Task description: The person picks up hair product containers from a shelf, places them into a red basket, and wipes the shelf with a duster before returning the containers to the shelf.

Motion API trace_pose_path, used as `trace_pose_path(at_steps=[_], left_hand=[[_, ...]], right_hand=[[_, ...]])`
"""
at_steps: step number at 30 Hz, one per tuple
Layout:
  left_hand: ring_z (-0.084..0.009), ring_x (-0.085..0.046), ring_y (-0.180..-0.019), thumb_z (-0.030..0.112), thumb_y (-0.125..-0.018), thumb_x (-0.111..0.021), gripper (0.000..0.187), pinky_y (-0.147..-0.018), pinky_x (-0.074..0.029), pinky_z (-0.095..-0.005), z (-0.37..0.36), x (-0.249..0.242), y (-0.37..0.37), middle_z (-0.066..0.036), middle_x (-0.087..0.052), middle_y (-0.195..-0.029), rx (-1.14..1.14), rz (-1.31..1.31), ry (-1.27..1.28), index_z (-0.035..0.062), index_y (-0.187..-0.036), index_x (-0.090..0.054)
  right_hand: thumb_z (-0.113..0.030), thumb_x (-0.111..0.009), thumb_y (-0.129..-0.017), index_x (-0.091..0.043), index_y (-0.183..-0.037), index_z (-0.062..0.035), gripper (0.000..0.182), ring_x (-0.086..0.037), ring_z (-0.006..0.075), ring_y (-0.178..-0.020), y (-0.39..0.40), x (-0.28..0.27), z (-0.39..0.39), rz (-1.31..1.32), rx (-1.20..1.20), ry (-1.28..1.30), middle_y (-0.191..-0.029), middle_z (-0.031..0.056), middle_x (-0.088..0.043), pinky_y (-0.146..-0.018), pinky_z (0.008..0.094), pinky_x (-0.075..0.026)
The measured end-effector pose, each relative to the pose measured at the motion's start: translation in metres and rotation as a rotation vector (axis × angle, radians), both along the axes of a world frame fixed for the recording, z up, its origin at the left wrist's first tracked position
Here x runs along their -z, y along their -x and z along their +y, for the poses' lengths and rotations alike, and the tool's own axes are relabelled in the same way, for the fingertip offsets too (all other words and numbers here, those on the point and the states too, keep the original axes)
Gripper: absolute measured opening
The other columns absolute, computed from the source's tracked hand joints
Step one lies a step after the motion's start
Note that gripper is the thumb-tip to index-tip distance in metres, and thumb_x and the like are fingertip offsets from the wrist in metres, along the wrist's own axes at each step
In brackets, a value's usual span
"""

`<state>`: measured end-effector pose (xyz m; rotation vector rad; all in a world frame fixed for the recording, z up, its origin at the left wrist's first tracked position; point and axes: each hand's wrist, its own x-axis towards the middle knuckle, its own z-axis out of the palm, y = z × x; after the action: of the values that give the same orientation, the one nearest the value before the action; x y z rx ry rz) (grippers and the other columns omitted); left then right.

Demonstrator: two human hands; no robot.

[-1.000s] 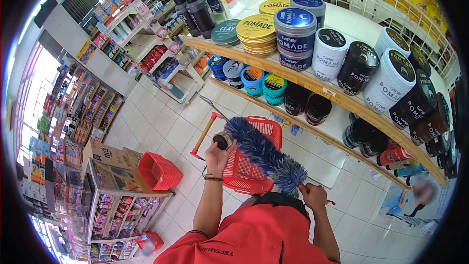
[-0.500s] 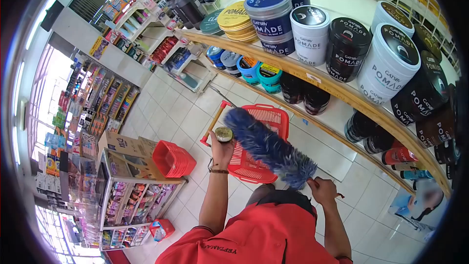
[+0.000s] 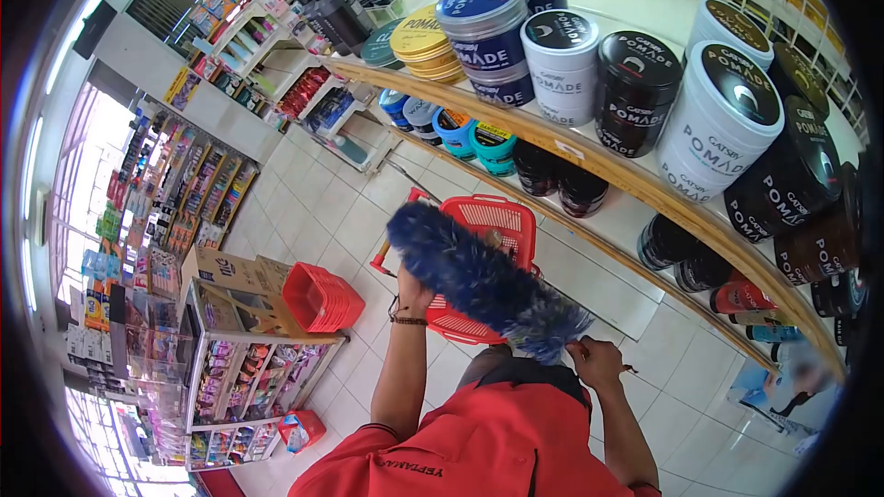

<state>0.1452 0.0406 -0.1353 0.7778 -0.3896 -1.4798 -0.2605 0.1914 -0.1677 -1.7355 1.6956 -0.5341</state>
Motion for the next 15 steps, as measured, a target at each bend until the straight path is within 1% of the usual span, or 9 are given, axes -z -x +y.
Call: trace_pose_path(at_steps=[4, 6, 7, 8, 10, 11, 12, 14, 15], left_hand=[[-0.0297, -0.067, -0.119, 0.027, -0.113, -0.041, 0.041, -0.108, -0.053, -0.0451, -0.002, -0.011, 0.02, -0.014, -0.069, -0.128, -0.029, -0.005, -0.109, -0.0018, -0.136, -0.058], [-0.0294, -0.065, -0.119, 0.022, -0.11, -0.05, 0.037, -0.108, -0.052, -0.0452, 0.003, -0.006, 0.013, -0.011, -0.069, -0.121, 0.011, 0.01, -0.084, -0.0047, -0.134, -0.056], [-0.0309, -0.068, -0.112, 0.011, -0.105, -0.057, 0.036, -0.103, -0.055, -0.0439, 0.003, -0.004, 0.012, -0.012, -0.07, -0.118, -0.049, 0.036, -0.107, -0.0076, -0.135, -0.054], [-0.0309, -0.068, -0.112, 0.011, -0.105, -0.057, 0.036, -0.103, -0.055, -0.0439, 0.005, -0.003, 0.01, -0.012, -0.07, -0.118, -0.057, 0.039, -0.108, -0.0076, -0.135, -0.054], [-0.0313, -0.071, -0.104, 0.004, -0.098, -0.066, 0.037, -0.094, -0.057, -0.0413, 0.006, 0.005, 0.002, -0.013, -0.071, -0.116, -0.05, -0.656, -0.204, -0.0062, -0.133, -0.059], [-0.0257, -0.072, -0.097, -0.002, -0.091, -0.069, 0.039, -0.088, -0.056, -0.0371, 0.007, 0.01, 0.0, -0.012, -0.073, -0.11, -0.094, -0.909, -0.195, -0.0048, -0.13, -0.063], [-0.0257, -0.072, -0.097, -0.002, -0.091, -0.069, 0.039, -0.088, -0.056, -0.0371, 0.007, 0.013, -0.006, -0.012, -0.073, -0.11, -0.097, -0.909, -0.197, -0.0048, -0.13, -0.063], [-0.0229, -0.072, -0.098, 0.001, -0.08, -0.079, 0.057, -0.089, -0.056, -0.0355, 0.009, 0.012, -0.022, -0.011, -0.076, -0.107, 0.033, -1.651, 0.312, -0.003, -0.133, -0.062], [-0.0221, -0.072, -0.098, 0.004, -0.07, -0.088, 0.07, -0.09, -0.056, -0.0367, 0.006, 0.018, -0.029, -0.009, -0.077, -0.106, 0.035, -1.872, 0.405, -0.0015, -0.134, -0.061]], right_hand=[[-0.047, -0.069, -0.095, -0.072, -0.078, -0.0089, 0.042, -0.069, 0.0373, -0.066, -0.001, 0.021, -0.001, 0.065, 0.118, -0.05, -0.067, 0.0139, -0.068, -0.062, 0.0474, -0.052], [-0.047, -0.069, -0.095, -0.072, -0.078, -0.0085, 0.042, -0.069, 0.0376, -0.066, 0.0, 0.021, -0.001, 0.091, 0.16, -0.086, -0.067, 0.0144, -0.067, -0.061, 0.0474, -0.052], [-0.047, -0.069, -0.095, -0.072, -0.078, -0.0081, 0.043, -0.069, 0.0379, -0.067, 0.001, 0.019, 0.001, 0.123, 0.197, -0.124, -0.067, 0.0149, -0.067, -0.061, 0.0474, -0.051], [-0.047, -0.069, -0.095, -0.072, -0.078, -0.0081, 0.043, -0.069, 0.0379, -0.067, 0.001, 0.016, 0.001, 0.126, 0.189, -0.124, -0.067, 0.0149, -0.067, -0.061, 0.0474, -0.051], [-0.048, -0.068, -0.096, -0.071, -0.077, -0.0075, 0.044, -0.068, 0.0386, -0.066, 0.0, 0.009, 0.003, -0.013, 0.152, -0.084, -0.066, 0.0149, -0.067, -0.06, 0.0481, -0.051], [-0.048, -0.068, -0.096, -0.071, -0.077, -0.0075, 0.044, -0.068, 0.0386, -0.066, 0.002, 0.006, 0.002, -0.013, 0.146, -0.085, -0.066, 0.0149, -0.067, -0.06, 0.0481, -0.051], [-0.048, -0.068, -0.096, -0.071, -0.077, -0.0075, 0.045, -0.068, 0.0388, -0.065, 0.003, 0.003, 0.0, -0.012, 0.066, -0.078, -0.065, 0.0148, -0.066, -0.06, 0.0485, -0.051], [-0.049, -0.068, -0.096, -0.071, -0.076, -0.0075, 0.046, -0.068, 0.0391, -0.064, 0.006, 0.005, -0.001, -0.012, -0.015, -0.074, -0.064, 0.0147, -0.066, -0.06, 0.0489, -0.05], [-0.05, -0.068, -0.095, -0.074, -0.08, -0.0098, 0.044, -0.07, 0.0377, -0.068, 0.01, 0.012, -0.002, 0.031, -0.023, -0.121, -0.068, 0.0135, -0.069, -0.063, 0.0485, -0.053]])
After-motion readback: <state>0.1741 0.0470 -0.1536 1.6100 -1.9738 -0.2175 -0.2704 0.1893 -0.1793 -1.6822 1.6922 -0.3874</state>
